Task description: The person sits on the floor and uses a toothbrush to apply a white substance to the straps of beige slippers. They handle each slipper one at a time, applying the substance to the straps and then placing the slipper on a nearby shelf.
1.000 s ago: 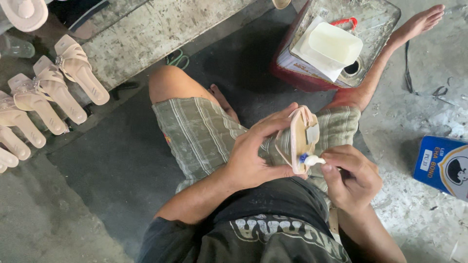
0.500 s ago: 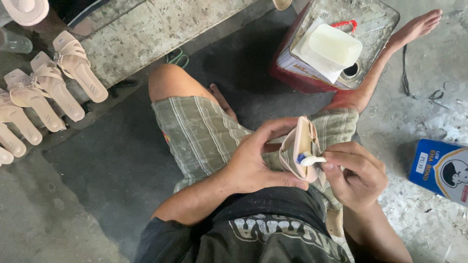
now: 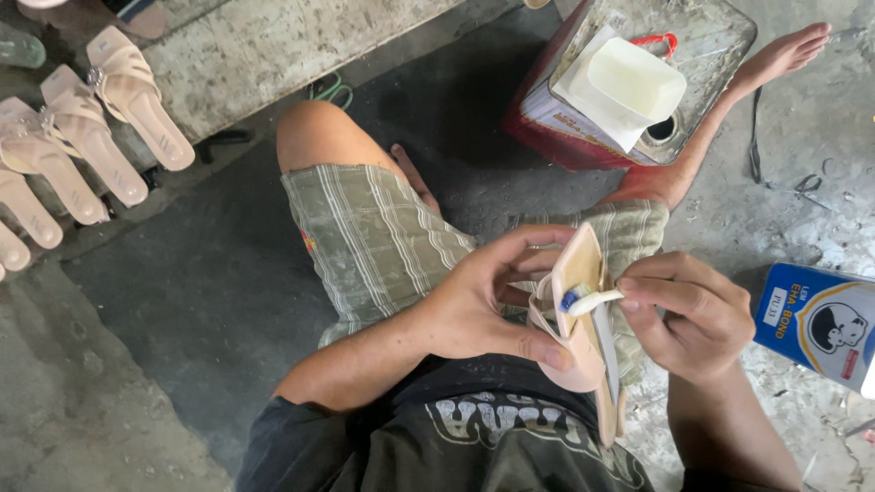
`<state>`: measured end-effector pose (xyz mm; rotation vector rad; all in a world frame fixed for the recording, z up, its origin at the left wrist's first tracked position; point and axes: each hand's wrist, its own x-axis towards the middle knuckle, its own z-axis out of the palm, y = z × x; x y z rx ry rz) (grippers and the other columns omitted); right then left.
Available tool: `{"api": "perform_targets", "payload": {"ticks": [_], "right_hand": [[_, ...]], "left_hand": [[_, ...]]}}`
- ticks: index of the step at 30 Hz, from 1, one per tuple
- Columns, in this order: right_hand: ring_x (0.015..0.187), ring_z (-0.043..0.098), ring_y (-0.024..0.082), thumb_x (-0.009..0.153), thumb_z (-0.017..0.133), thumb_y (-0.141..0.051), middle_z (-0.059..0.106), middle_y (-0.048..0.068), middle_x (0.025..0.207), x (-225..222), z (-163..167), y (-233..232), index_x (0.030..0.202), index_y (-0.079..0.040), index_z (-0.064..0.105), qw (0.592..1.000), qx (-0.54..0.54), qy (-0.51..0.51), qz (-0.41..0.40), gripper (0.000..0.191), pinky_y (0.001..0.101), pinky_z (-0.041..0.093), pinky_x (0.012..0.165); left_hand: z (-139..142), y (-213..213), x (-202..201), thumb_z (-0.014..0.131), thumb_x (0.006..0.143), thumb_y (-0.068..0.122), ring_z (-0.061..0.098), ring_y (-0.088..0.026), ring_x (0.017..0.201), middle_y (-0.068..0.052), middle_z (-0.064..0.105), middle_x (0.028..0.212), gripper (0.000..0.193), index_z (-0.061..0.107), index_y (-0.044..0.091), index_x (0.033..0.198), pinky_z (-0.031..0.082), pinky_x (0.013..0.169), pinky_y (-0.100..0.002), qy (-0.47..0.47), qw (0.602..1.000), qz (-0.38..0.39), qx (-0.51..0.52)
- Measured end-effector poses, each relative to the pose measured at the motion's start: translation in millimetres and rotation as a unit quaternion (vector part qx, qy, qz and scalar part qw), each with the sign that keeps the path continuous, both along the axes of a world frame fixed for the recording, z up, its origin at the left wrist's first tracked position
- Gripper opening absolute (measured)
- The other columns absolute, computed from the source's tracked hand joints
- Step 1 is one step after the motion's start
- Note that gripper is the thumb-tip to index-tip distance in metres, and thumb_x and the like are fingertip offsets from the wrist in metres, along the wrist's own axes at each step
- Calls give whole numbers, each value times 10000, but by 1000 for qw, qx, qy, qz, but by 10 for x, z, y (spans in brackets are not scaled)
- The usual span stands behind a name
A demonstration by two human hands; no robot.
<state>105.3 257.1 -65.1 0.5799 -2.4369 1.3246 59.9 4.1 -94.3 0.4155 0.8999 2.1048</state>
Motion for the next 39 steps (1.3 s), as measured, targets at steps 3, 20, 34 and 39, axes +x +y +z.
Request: {"api": "perform_targets", "payload": {"ticks": [3, 20, 34, 39], "right_hand": [[758, 710, 203, 863, 750, 49, 703, 165, 920, -23, 42, 94, 1003, -1, 672, 999, 14, -15, 38, 168, 268, 559, 638], [878, 663, 203, 1091, 647, -74, 685, 117, 1075, -841, -376, 844, 1204, -37, 652, 976, -113, -182, -40, 119, 340, 527, 747], [795, 736, 280, 984, 599, -290, 736, 110, 926, -1785, -1099, 1042, 1076, -203, 742, 740, 631, -153, -175, 190, 447, 536, 599], [661, 656, 183, 1008, 648, -380, 708, 13, 776, -1090, -521, 1186, 1088, -301, 783, 758, 607, -122, -205, 175, 359, 507, 596]], "left_hand": [[-8, 7, -5, 896, 831, 41, 608, -199, 1305, -172, 578, 1442, 994, 300, 35, 1626, 548, 1132, -387, -60, 997, -26, 44], [-671, -10, -72, 608, 960, 685, 456, -271, 1456, -169, 415, 1554, 1016, 178, 35, 1613, 408, 1216, -457, -120, 992, -26, 22], [-865, -39, 119, 728, 934, 419, 501, -261, 1333, -89, 340, 1586, 1092, -61, 295, 1678, 576, 913, -416, -171, 985, -1, -16], [-954, -77, -58, 694, 981, 339, 524, -278, 1334, -106, 362, 1569, 1009, -54, 327, 1659, 602, 910, -425, -170, 984, 46, 5]]}}
